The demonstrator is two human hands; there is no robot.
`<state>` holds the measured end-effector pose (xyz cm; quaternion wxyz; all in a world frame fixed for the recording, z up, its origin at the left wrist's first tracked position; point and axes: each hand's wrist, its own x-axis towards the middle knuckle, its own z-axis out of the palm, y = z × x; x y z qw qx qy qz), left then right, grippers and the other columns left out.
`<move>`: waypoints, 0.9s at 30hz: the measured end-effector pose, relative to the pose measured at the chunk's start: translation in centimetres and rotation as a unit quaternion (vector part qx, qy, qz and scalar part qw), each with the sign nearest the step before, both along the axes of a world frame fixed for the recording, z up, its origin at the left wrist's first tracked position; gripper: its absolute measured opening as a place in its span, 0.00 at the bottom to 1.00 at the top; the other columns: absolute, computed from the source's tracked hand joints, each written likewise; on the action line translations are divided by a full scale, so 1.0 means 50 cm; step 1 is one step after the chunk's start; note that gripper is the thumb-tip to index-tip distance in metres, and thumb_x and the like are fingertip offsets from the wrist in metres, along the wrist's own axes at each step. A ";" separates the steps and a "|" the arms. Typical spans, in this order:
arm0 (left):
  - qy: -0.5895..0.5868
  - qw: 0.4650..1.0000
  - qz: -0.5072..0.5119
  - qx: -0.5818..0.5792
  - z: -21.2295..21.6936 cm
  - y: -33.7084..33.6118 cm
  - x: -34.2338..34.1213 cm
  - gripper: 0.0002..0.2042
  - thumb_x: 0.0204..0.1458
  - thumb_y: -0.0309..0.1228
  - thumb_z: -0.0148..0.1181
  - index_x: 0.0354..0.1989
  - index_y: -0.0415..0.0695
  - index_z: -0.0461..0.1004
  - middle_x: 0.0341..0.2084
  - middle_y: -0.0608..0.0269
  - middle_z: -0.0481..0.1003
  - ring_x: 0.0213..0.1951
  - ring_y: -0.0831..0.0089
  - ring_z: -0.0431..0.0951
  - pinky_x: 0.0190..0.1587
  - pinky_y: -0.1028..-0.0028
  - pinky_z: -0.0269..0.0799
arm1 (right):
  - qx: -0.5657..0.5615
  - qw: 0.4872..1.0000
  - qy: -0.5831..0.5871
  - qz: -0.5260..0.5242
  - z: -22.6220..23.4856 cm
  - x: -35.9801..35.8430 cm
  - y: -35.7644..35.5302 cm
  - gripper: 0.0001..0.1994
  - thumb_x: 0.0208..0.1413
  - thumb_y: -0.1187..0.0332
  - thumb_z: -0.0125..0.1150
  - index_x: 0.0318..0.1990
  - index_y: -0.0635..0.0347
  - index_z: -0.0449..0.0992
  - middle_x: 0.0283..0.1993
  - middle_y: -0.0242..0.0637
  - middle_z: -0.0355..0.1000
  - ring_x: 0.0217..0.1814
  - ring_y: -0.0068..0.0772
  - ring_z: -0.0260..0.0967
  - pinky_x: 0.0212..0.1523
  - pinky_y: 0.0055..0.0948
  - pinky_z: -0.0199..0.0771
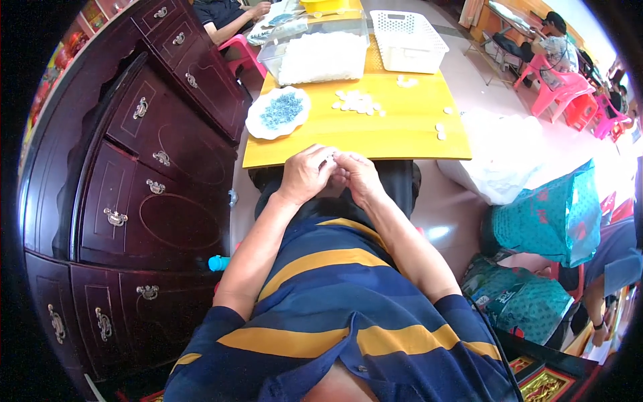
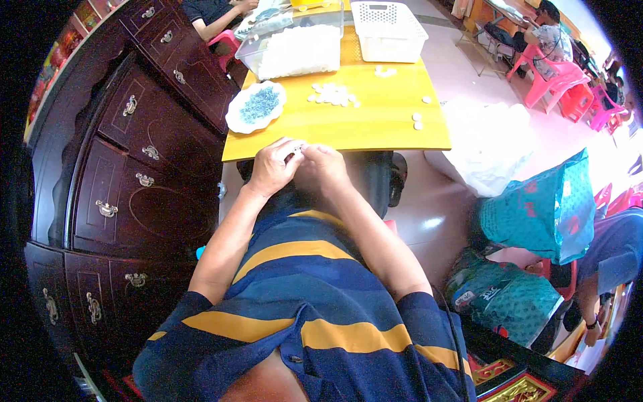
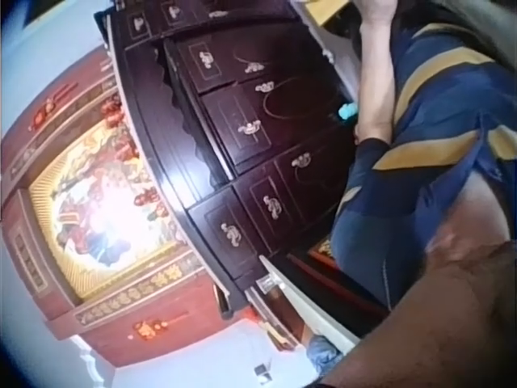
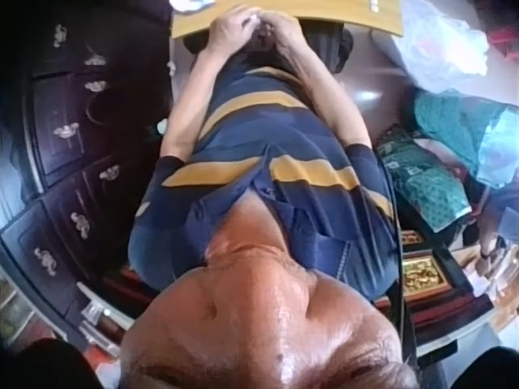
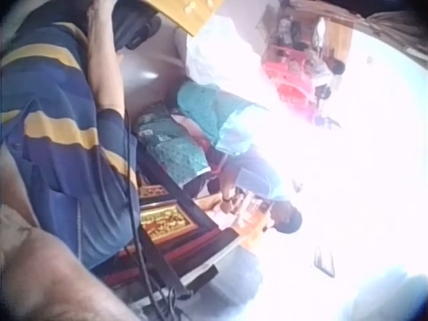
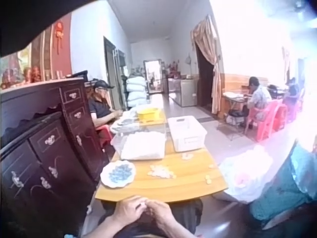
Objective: Assemble small white plastic components by hand at a table.
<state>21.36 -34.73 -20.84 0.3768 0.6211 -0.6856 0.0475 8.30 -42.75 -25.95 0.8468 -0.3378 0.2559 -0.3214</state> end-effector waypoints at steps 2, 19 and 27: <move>0.012 1.000 -0.006 0.000 -0.001 -0.003 0.000 0.11 0.50 0.26 0.64 0.42 0.39 0.79 0.34 0.52 0.80 0.35 0.56 0.81 0.40 0.66 0.77 | -0.008 1.000 -0.008 0.003 -0.010 0.000 -0.005 0.04 0.61 0.69 0.63 0.39 0.57 0.79 0.31 0.28 0.76 0.29 0.16 0.69 0.30 0.17 0.69; 0.189 0.979 0.060 0.042 -0.019 -0.001 0.010 0.07 0.52 0.28 0.68 0.33 0.37 0.78 0.21 0.66 0.75 0.21 0.82 0.72 0.27 0.77 0.71 | -0.050 0.999 -0.002 -0.013 0.013 0.001 0.004 0.06 0.61 0.67 0.64 0.40 0.59 0.80 0.31 0.26 0.75 0.30 0.13 0.65 0.31 0.14 0.64; 0.321 0.937 -0.017 0.135 -0.034 -0.001 0.030 0.07 0.58 0.27 0.62 0.29 0.39 0.77 0.20 0.71 0.75 0.20 0.84 0.72 0.23 0.81 0.67 | -0.153 0.988 0.016 -0.022 0.022 0.001 0.008 0.08 0.63 0.66 0.60 0.40 0.62 0.79 0.31 0.29 0.76 0.29 0.15 0.67 0.29 0.16 0.66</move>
